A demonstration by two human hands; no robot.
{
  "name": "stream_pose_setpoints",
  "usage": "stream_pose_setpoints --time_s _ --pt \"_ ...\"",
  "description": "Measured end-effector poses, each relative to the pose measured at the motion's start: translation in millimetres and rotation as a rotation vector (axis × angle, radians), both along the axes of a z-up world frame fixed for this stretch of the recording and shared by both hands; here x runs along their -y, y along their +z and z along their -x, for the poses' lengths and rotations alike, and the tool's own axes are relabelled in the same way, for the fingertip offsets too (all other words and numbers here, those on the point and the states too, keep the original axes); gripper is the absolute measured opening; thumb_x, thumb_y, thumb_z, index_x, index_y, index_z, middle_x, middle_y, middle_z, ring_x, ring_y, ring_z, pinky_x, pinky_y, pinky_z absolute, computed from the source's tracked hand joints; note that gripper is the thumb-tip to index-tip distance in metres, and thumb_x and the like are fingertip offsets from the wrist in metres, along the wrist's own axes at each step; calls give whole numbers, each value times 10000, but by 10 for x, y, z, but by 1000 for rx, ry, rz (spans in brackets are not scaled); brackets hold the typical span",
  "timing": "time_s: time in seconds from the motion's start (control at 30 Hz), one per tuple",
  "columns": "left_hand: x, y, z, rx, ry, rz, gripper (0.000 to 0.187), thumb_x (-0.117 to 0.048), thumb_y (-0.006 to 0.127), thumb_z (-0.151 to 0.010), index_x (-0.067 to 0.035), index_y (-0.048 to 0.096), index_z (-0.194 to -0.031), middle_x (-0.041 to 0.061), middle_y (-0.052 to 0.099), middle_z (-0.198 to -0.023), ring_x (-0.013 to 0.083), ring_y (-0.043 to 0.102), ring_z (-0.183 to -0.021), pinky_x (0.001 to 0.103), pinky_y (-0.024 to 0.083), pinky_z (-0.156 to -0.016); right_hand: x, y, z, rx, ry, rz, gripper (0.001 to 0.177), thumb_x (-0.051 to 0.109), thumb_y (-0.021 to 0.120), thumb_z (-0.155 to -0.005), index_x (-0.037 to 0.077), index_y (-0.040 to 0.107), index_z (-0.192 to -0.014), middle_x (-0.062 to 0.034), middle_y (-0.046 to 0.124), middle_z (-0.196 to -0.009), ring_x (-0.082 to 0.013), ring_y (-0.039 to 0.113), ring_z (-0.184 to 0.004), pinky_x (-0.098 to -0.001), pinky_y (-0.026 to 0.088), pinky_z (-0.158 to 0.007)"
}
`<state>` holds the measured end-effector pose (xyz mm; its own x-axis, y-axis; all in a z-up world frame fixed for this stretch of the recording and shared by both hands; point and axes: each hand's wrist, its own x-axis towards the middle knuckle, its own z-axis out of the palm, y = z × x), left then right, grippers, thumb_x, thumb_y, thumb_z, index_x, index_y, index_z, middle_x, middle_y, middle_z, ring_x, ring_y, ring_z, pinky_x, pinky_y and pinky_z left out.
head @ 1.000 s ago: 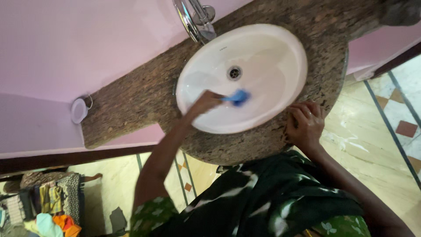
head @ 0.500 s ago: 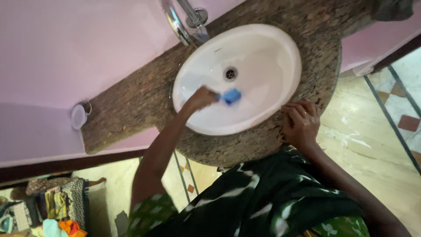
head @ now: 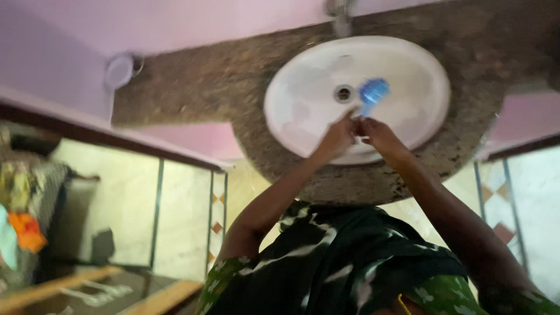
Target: The person scrubs the inside of a white bathroom sink and the surrounding granite countertop using a blue scrub brush. They repeatedly scrub the basin and the rim while water runs from the faucet.
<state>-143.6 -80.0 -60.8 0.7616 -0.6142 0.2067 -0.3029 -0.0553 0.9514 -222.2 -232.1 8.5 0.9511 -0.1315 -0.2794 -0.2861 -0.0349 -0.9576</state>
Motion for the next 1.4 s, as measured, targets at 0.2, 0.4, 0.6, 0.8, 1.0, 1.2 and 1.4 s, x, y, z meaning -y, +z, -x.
stream_pose_setpoints --time_s 0.2,0.4,0.6,0.8,1.0,1.2,1.4 --pt "-1135 531 -472 724 231 -586 275 -277 572 -1071 -55 729 -1110 185 734 -1054 356 703 -1020 497 550 -949 401 -309 -380 -166 77 68 437 411 377 -1143 56 629 -1111 -114 613 -820 -266 590 -757 -398 542 -648" --pt "-2083 748 -895 644 608 -837 623 -442 652 -971 -130 513 -1492 183 388 -1596 401 281 -1491 738 169 -1142 1311 -237 -487 -448 580 1098 544 484 396 -1102 20 670 -1031 -164 664 -855 -314 620 -801 -445 528 -740" --pt "-2066 628 -883 591 660 -821 670 -474 622 -1015 -151 445 -1575 146 363 -1644 370 246 -1562 725 117 -1216 381 -811 -997 -313 915 786 654 557 415 -1062 -16 710 -952 -213 714 -889 -362 649 -846 -491 515 -832" --pt "-2053 670 -871 560 661 -834 633 -482 618 -997 -189 482 -1541 134 381 -1629 358 258 -1548 727 118 -1202 192 -1404 -1995 -220 537 1146 578 451 348 -1086 17 729 -1116 -254 695 -1185 -484 652 -1106 -598 483 -979" --pt "-2080 637 -899 607 625 -837 626 -462 613 -1038 -147 493 -1565 164 360 -1648 376 241 -1558 732 106 -1205 1315 -251 -1167 -655 537 1505 580 413 377 -1131 17 792 -1046 -194 758 -1033 -384 724 -949 -565 571 -813" --pt "-2054 680 -884 559 616 -841 626 -456 610 -1015 -143 499 -1546 167 345 -1662 384 214 -1567 725 98 -1211 1187 -521 -1181 -423 436 1572 488 423 455 -1089 69 787 -1034 -220 765 -1088 -427 735 -969 -587 533 -818" --pt "-2090 695 -869 564 632 -787 634 -466 614 -1016 -142 498 -1548 160 349 -1648 379 218 -1561 734 93 -1203 -36 -1354 -1917 27 738 1299 610 428 357 -1113 16 760 -913 -245 749 -1014 -457 689 -954 -583 508 -940"
